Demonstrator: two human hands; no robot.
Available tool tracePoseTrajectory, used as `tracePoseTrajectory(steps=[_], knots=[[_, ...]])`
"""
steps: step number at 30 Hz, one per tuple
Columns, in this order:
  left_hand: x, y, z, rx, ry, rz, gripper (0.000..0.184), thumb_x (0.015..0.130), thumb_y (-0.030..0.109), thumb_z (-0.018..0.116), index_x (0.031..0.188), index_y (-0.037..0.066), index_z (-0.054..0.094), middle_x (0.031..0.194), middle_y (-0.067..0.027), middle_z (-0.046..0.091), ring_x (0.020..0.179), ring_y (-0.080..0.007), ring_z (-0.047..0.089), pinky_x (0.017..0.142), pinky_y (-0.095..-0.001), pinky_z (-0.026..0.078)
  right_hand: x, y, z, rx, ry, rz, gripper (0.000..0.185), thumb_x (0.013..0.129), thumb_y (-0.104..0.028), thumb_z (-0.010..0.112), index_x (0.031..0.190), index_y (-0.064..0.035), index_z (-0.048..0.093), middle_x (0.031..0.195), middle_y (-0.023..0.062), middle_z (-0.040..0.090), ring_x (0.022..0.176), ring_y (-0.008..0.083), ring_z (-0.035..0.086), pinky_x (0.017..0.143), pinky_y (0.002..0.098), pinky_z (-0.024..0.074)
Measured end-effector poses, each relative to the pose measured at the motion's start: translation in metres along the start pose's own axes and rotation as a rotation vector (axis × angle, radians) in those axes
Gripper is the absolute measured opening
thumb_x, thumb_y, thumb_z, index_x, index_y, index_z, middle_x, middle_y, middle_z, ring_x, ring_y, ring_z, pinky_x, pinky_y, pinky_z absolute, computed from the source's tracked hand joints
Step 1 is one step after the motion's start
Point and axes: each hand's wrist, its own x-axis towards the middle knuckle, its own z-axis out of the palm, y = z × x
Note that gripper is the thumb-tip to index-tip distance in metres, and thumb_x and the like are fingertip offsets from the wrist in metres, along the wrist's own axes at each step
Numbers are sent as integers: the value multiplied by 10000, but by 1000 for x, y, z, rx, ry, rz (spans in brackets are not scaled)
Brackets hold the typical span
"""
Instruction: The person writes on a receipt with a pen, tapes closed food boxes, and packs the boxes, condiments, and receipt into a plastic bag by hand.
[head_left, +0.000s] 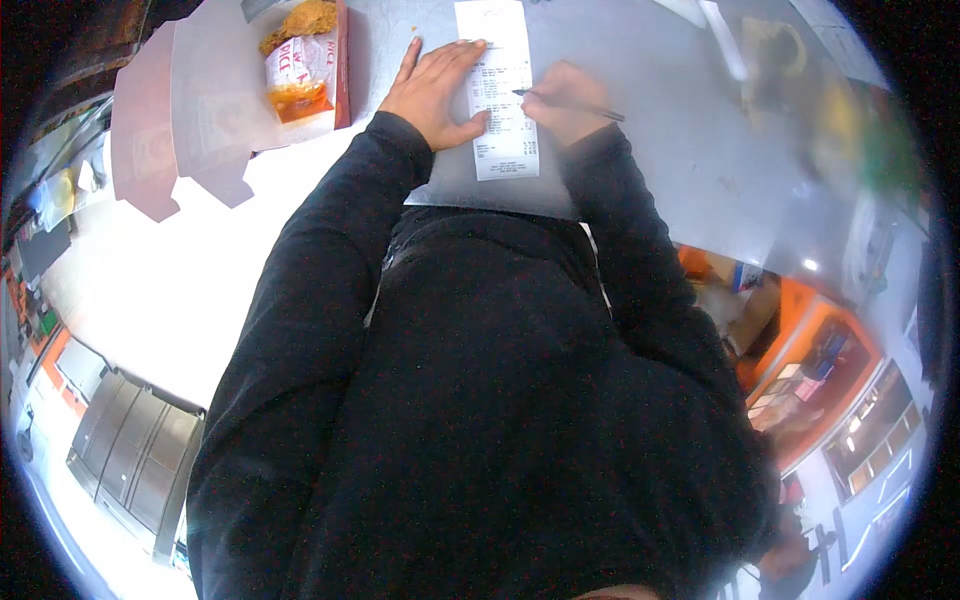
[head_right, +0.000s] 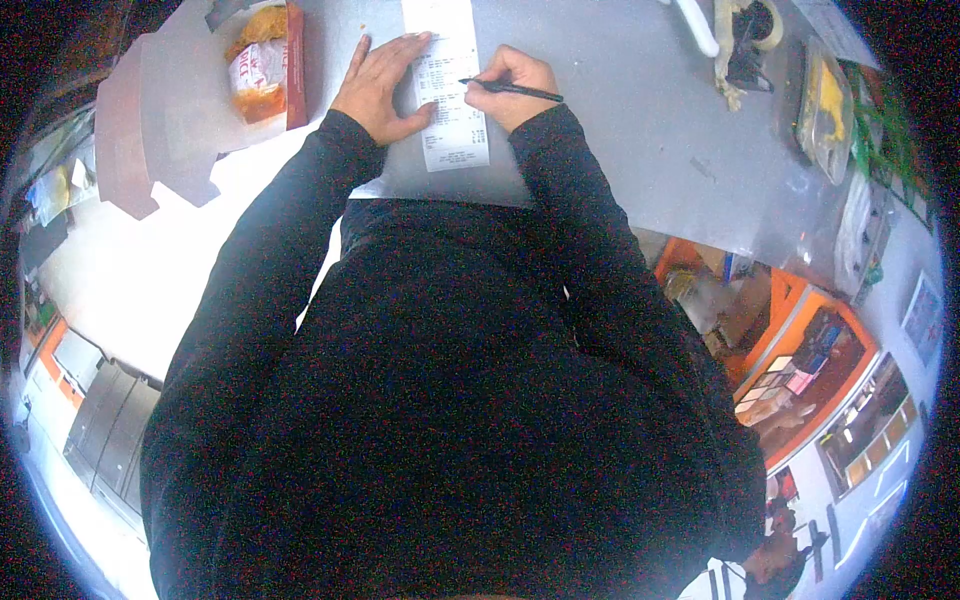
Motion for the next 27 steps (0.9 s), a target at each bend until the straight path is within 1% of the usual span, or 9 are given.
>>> tracePoseTrajectory(steps=[4, 7, 10, 16, 19, 25, 27], knots=[[0, 1, -1, 10, 0, 1, 847, 744, 438, 693, 1478, 146, 388, 1431, -93, 501, 1382, -206, 408, 1219, -506, 81, 0, -13, 0, -68, 7, 11, 198, 722, -108, 784, 742, -40, 599, 714, 26, 636, 691, 97, 591, 645, 278, 487], [-1, 0, 0, 14, 3, 0, 839, 747, 435, 691, 1475, 145, 392, 1434, -93, 499, 1383, -203, 407, 1219, -505, 78, 0, -11, 0, -52, 4, 34, 204, 722, -114, 782, 745, -36, 596, 722, 29, 638, 699, 100, 591, 653, 277, 485], [0, 0, 0, 12, -3, 4, 836, 746, 435, 692, 1472, 146, 396, 1434, -94, 499, 1385, -201, 405, 1220, -505, 74, -1, -6, -1, -27, -1, 9, 212, 721, -121, 783, 744, -35, 591, 723, 28, 635, 694, 102, 585, 655, 273, 480], [0, -1, 1, 2, 4, 4, 840, 737, 429, 701, 1468, 142, 401, 1428, -97, 504, 1380, -214, 413, 1218, -509, 84, 1, -4, -2, -98, -7, -44, 223, 711, -135, 786, 733, -43, 584, 709, 16, 616, 678, 99, 562, 637, 276, 468], [0, 0, 0, -5, 3, 4, 841, 741, 436, 696, 1471, 144, 398, 1432, -100, 500, 1379, -218, 416, 1218, -510, 87, 1, -7, -2, -61, -13, 7, 223, 710, -131, 785, 728, -43, 581, 702, 13, 609, 675, 98, 558, 632, 274, 466], [0, -1, 1, 19, -11, -3, 852, 744, 443, 690, 1483, 152, 381, 1443, -102, 491, 1388, -212, 403, 1217, -509, 85, 1, -4, 1, -84, 10, -18, 191, 720, -110, 786, 734, -49, 604, 703, 13, 616, 675, 93, 565, 625, 274, 470], [0, -1, 1, 13, -9, -3, 854, 746, 445, 688, 1486, 153, 377, 1445, -101, 489, 1391, -210, 399, 1217, -508, 85, 0, -2, 2, -44, 13, -17, 182, 723, -101, 785, 738, -50, 611, 707, 14, 619, 673, 92, 568, 622, 273, 473]])
